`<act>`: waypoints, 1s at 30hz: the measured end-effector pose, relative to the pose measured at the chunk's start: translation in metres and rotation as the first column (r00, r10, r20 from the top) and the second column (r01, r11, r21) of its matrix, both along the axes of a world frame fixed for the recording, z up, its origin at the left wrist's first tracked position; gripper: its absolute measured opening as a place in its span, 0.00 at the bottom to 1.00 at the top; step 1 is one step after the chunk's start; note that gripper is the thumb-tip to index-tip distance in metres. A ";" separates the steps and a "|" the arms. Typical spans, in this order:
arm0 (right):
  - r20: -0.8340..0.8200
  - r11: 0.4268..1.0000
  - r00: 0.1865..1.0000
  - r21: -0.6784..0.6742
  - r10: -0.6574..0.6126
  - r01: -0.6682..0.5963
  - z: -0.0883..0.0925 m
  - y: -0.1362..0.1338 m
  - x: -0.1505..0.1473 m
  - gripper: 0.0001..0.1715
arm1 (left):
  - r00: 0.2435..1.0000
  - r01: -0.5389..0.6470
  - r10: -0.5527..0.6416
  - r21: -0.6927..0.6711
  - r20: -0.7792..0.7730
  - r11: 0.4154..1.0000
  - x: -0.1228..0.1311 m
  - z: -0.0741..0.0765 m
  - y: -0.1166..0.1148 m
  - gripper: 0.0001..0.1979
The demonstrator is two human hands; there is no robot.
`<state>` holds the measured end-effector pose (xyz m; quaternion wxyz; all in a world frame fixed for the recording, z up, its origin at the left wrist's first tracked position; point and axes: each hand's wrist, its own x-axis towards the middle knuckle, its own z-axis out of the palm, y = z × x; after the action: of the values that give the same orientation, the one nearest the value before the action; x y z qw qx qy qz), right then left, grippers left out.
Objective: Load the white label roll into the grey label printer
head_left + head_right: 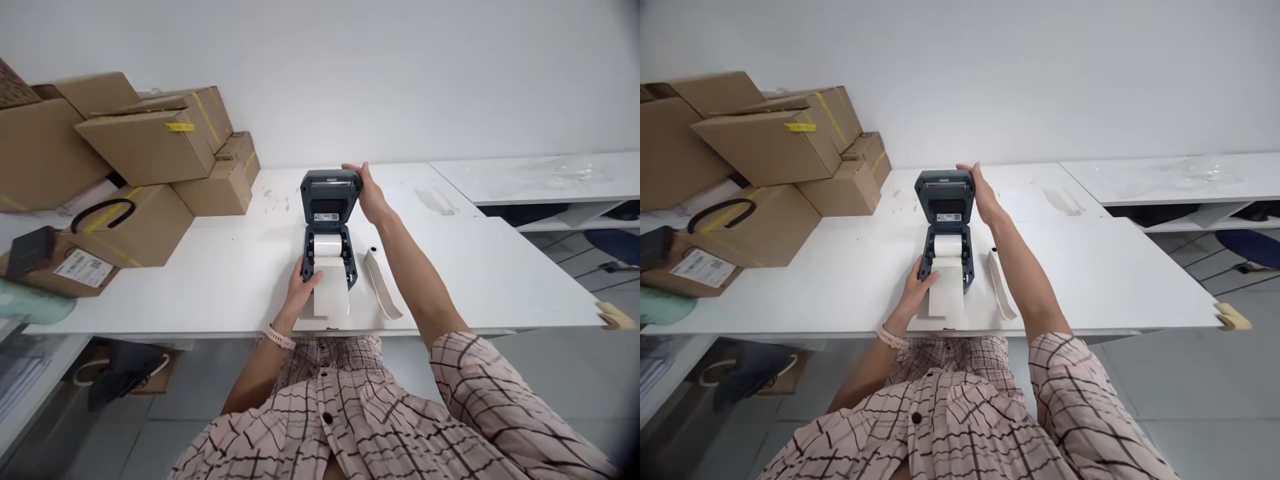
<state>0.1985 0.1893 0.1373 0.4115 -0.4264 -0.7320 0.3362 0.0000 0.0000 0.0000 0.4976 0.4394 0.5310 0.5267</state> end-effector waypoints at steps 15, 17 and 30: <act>0.058 0.968 0.982 -0.169 -0.179 0.186 -0.093 -0.152 -0.002 0.51 | 0.990 0.036 -0.028 -0.056 0.141 0.998 0.003 0.021 0.023 0.38; -0.072 0.928 0.981 -0.342 -0.181 0.146 -0.104 -0.151 -0.003 0.60 | 0.989 0.041 -0.031 -0.063 0.142 0.997 0.001 0.017 0.021 0.37; -0.305 0.866 0.939 -0.500 -0.160 -0.015 -0.130 -0.147 -0.003 0.64 | 0.994 0.031 -0.030 -0.013 0.105 0.999 0.001 0.022 0.022 0.36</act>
<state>0.1951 0.0425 0.0070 0.4195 -0.4814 -0.5234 0.5642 0.0010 0.0219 0.0218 0.5358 0.4156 0.5012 0.5376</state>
